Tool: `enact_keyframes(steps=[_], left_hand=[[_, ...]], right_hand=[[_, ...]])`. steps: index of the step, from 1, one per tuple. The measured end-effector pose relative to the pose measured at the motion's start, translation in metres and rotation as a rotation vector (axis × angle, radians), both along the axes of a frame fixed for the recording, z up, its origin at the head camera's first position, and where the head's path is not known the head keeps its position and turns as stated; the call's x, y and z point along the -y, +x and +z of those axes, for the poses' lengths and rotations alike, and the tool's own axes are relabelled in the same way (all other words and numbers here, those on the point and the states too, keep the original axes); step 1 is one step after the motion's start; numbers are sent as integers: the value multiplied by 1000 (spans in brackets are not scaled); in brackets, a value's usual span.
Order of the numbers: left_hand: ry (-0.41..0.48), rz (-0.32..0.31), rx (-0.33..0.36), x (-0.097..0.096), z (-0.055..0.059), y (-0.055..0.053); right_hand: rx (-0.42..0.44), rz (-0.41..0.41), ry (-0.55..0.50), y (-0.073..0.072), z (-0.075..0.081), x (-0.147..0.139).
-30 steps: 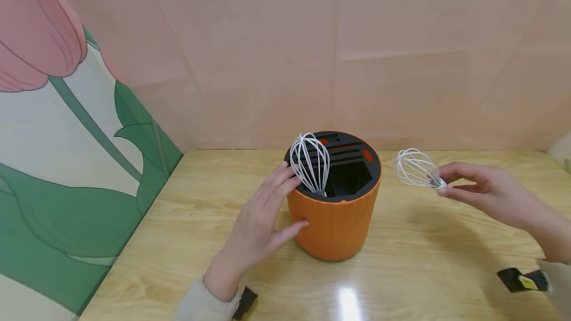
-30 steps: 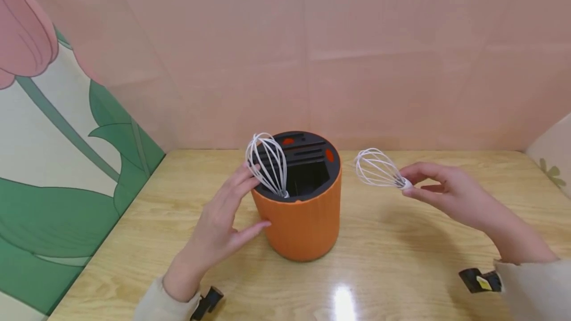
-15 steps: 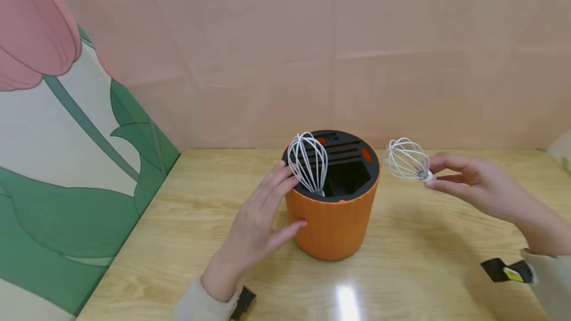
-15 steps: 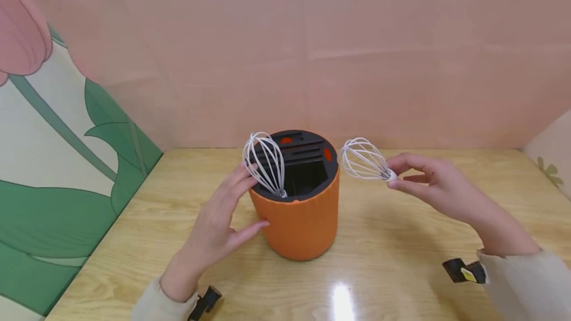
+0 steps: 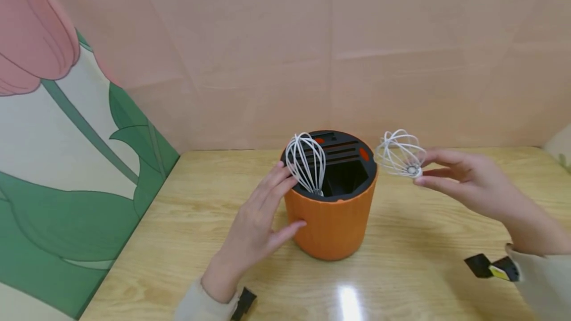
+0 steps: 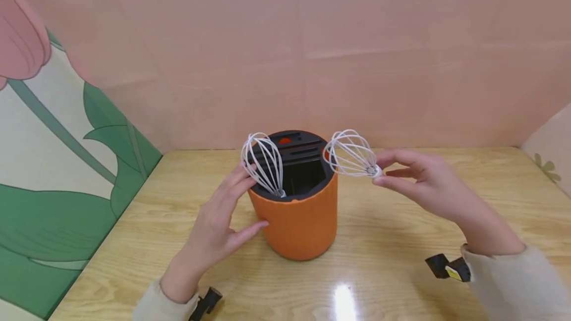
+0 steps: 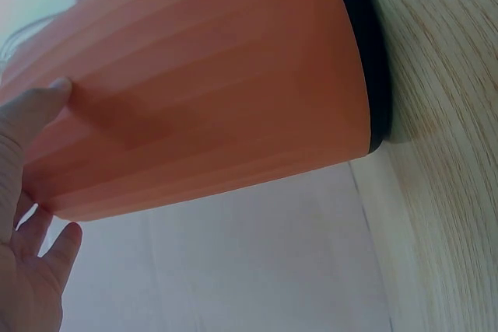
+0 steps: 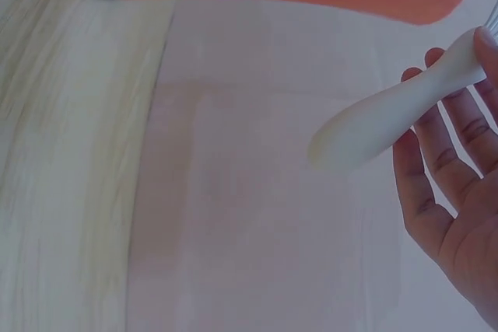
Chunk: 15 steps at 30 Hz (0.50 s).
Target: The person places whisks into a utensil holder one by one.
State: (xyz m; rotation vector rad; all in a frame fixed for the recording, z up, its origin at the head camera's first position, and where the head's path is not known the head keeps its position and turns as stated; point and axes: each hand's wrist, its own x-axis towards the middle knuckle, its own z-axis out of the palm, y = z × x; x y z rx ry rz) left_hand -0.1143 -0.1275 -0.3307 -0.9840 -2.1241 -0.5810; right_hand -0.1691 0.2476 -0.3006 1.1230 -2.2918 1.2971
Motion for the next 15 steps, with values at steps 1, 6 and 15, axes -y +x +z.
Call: enact_keyframes(steps=[1,6,15], left_hand=[[1,2,4,0,0,0],[3,3,12,2,0,0],[11,-1,11,3,-1,1]], right_hand=[[-15,3,0,0,1,2],[-56,31,-30,2,6,12],[25,149,-215,8,23,29]])
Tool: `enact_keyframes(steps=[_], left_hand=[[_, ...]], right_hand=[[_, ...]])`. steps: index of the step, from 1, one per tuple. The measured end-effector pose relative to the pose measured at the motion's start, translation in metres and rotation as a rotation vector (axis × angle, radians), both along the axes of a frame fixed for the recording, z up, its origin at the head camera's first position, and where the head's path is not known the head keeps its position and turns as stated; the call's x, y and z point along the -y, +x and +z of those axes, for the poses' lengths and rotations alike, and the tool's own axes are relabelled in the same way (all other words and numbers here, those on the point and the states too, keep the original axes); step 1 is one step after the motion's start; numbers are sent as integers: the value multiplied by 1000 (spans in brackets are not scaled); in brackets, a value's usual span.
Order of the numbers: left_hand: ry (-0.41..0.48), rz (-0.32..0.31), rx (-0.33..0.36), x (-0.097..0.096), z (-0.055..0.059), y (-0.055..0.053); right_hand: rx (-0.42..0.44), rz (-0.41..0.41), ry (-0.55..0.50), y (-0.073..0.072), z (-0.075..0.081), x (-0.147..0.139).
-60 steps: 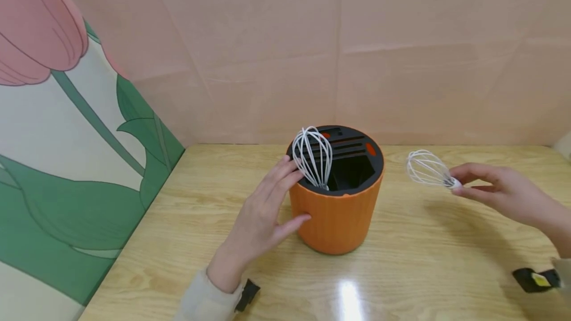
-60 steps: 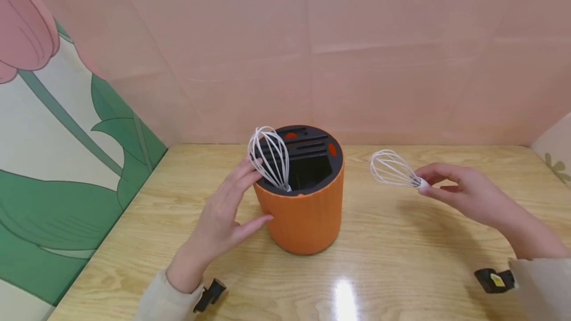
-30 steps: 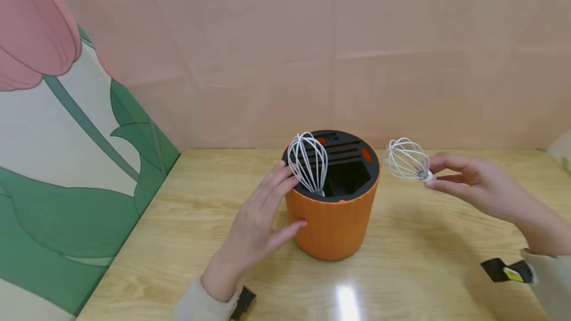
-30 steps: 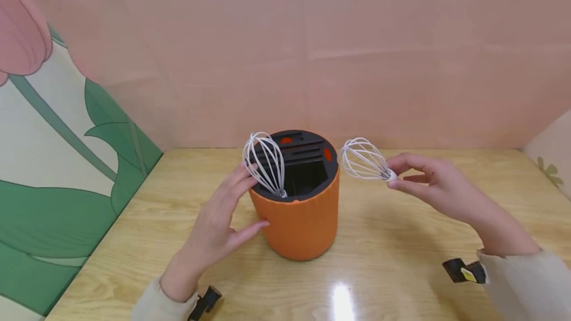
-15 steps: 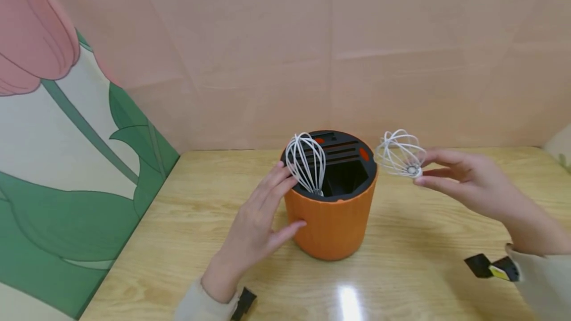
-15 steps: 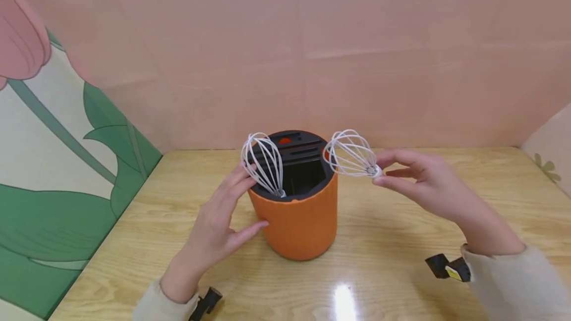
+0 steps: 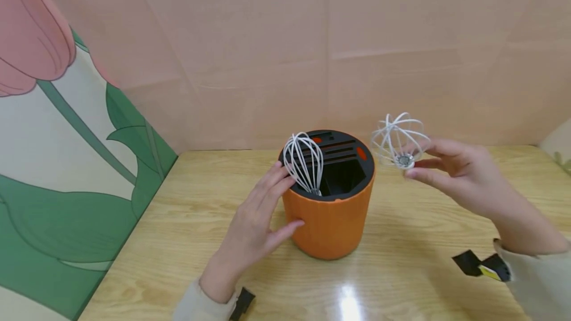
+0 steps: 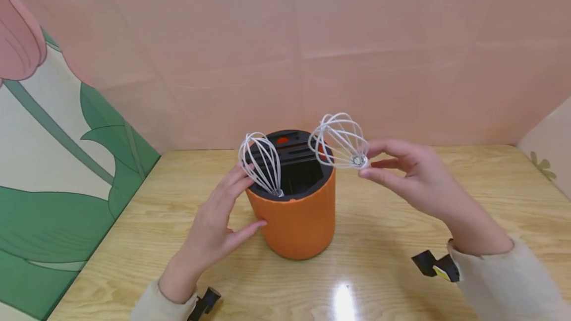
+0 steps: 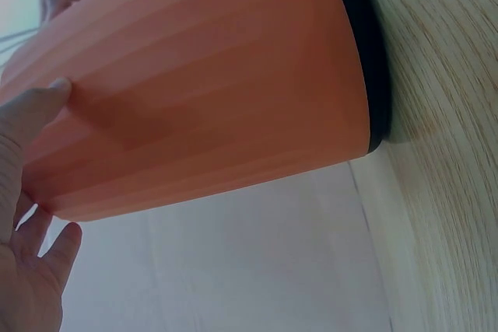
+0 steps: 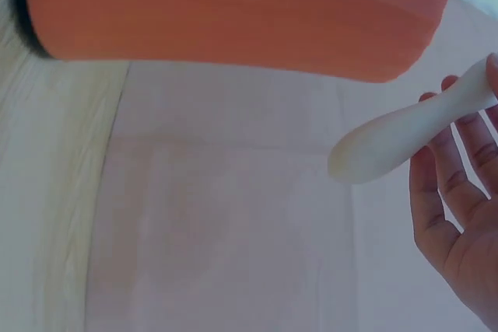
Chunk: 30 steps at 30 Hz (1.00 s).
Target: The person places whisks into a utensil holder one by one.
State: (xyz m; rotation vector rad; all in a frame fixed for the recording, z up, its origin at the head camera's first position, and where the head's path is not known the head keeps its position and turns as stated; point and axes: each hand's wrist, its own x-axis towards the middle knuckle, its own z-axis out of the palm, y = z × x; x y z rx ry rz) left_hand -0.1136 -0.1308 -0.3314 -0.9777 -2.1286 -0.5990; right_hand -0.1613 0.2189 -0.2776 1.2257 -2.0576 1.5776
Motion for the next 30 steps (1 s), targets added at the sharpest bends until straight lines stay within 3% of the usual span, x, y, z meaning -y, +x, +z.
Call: enact_keyframes(steps=[8,15,21,30], left_hand=[[-1,-2,-4,2,1,0],[1,-9,-6,3,1,1],[8,-10,-9,3,0,2],[2,-11,-8,1,1,2]], right_hand=[[57,162,-249,0,8,16],[47,159,-327,6,17,30],[74,228,-402,8,26,39],[77,260,-507,12,36,53]])
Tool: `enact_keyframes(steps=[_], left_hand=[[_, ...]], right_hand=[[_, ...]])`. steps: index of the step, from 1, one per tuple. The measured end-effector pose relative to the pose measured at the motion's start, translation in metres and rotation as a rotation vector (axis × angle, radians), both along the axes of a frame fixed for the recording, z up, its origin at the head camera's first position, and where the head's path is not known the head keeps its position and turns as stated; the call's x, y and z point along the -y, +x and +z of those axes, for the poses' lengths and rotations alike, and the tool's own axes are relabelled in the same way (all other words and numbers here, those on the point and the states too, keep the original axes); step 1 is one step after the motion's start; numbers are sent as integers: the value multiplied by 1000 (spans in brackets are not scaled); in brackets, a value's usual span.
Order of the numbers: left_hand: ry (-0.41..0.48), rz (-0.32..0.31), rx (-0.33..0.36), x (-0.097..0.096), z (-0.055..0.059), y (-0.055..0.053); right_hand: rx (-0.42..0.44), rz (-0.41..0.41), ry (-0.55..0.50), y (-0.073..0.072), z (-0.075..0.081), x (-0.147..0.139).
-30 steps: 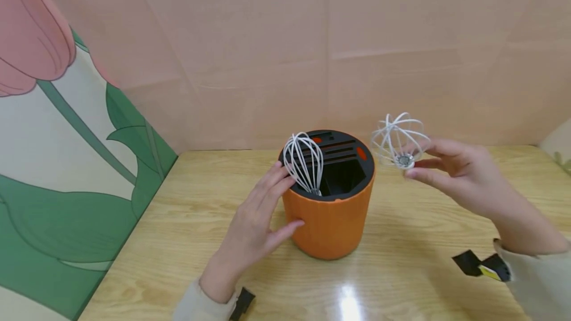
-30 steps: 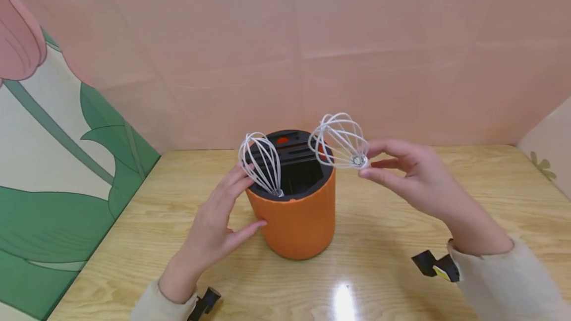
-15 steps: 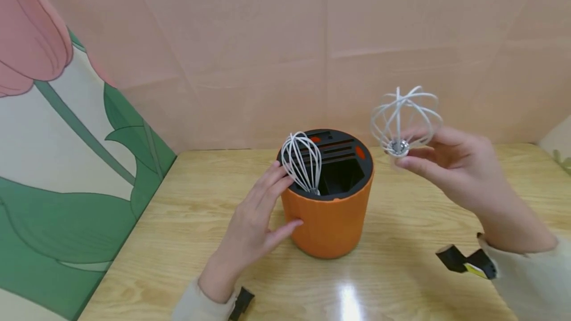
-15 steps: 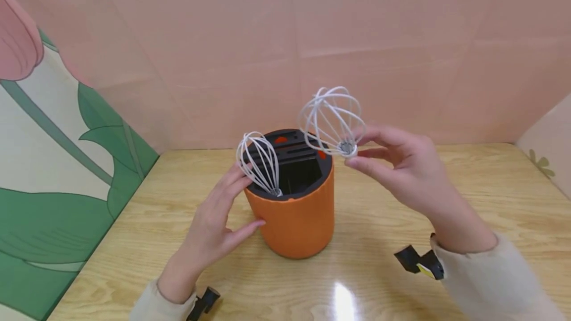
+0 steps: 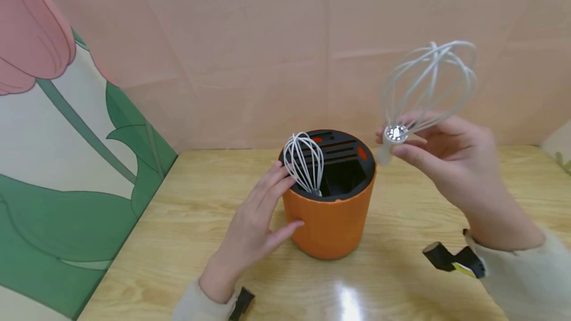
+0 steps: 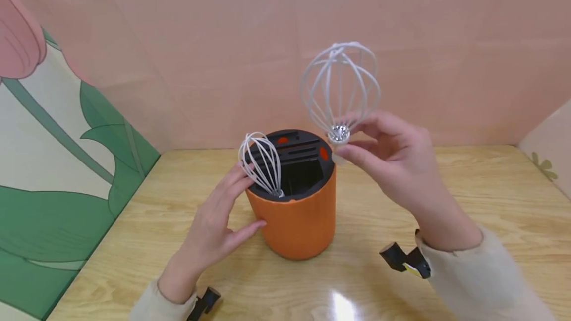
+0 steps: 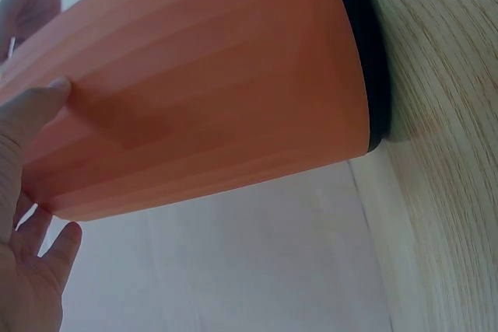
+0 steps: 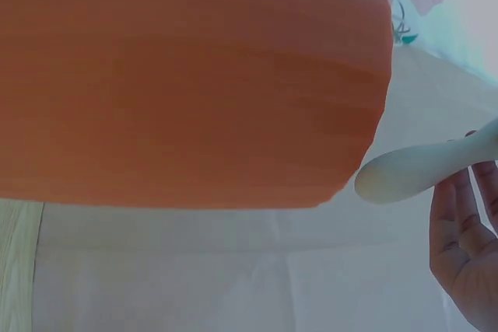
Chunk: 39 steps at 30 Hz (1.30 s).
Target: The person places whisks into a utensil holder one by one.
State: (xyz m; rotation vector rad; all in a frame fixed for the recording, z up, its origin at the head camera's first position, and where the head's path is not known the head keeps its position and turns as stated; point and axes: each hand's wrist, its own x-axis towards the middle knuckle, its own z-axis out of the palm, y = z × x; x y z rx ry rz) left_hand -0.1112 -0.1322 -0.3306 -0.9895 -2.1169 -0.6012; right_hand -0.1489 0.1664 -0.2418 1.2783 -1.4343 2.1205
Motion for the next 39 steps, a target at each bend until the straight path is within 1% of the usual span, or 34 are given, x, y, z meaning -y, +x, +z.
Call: enact_keyframes(steps=[5,7,10,13,16,19,22,25,29,35,37,39], left_hand=[[7,-5,-1,0,0,0],[8,-7,-1,0,0,0],[8,-7,0,-1,0,-1],[3,-3,2,0,0,0],[1,0,5,0,0,0],[1,0,7,0,0,-1],[2,-3,6,-1,0,-2],[2,-5,3,-1,1,-2],[-1,-4,-2,-2,2,-2],[-3,-4,-4,-2,4,-2],[-2,-6,-5,-2,4,-3],[-2,-6,-4,-2,4,-3]], right_hand=[[-24,37,-82,2,4,11],[-31,31,-94,3,6,15],[-45,18,-78,3,5,21],[-70,-4,-23,3,2,25],[-67,-3,39,2,-1,26],[-22,-11,112,3,-4,26],[26,-66,190,4,-7,26],[51,-79,222,4,-12,27],[61,-70,235,3,-17,28],[70,-140,333,4,-19,27],[70,-190,394,4,-18,27],[64,-250,478,5,-16,26]])
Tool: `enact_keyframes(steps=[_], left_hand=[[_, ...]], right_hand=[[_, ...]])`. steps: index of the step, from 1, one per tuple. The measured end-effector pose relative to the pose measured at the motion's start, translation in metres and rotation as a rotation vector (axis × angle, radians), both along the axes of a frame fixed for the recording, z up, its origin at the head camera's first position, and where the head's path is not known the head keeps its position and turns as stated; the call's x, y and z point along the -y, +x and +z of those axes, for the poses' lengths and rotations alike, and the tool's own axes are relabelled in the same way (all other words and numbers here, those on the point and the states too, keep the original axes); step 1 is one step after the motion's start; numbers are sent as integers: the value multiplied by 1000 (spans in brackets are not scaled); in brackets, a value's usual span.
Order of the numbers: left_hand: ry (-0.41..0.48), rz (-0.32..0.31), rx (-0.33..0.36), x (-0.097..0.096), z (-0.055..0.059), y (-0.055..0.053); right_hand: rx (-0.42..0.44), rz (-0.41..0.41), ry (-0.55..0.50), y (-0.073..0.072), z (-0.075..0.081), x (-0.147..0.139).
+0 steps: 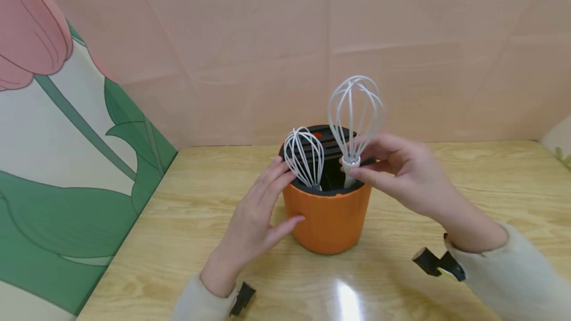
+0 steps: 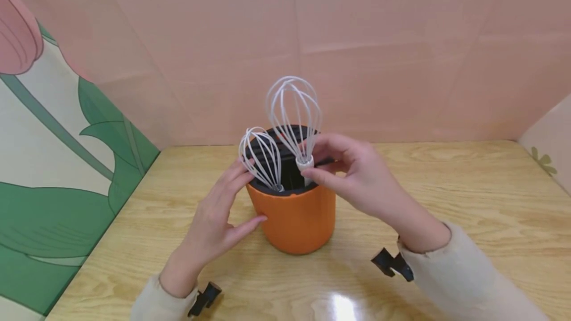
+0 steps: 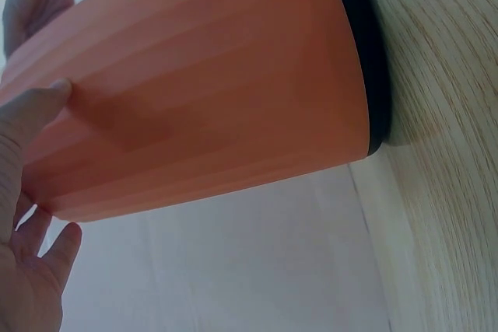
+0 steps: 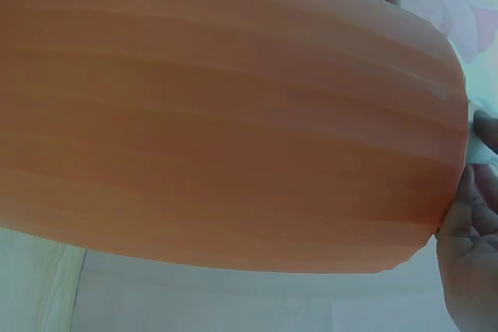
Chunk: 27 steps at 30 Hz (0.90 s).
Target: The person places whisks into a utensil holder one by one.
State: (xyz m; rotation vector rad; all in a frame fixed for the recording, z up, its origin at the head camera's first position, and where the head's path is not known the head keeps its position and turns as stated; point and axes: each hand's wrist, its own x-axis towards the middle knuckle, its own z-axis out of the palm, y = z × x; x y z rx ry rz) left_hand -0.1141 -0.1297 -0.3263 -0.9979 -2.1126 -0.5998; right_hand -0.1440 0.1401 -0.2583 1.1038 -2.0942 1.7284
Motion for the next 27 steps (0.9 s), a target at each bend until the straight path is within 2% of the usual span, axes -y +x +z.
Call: enact_keyframes(steps=[4,11,21,27], left_hand=[[4,-1,3,0,-1,0],[4,0,8,-1,-1,1],[-3,0,9,0,-1,1],[-7,-13,2,-1,-2,1]], right_hand=[[-40,-94,177,1,1,-2],[-84,-87,317,1,3,-6],[-54,-12,315,2,7,-7],[-109,-46,263,7,3,-15]])
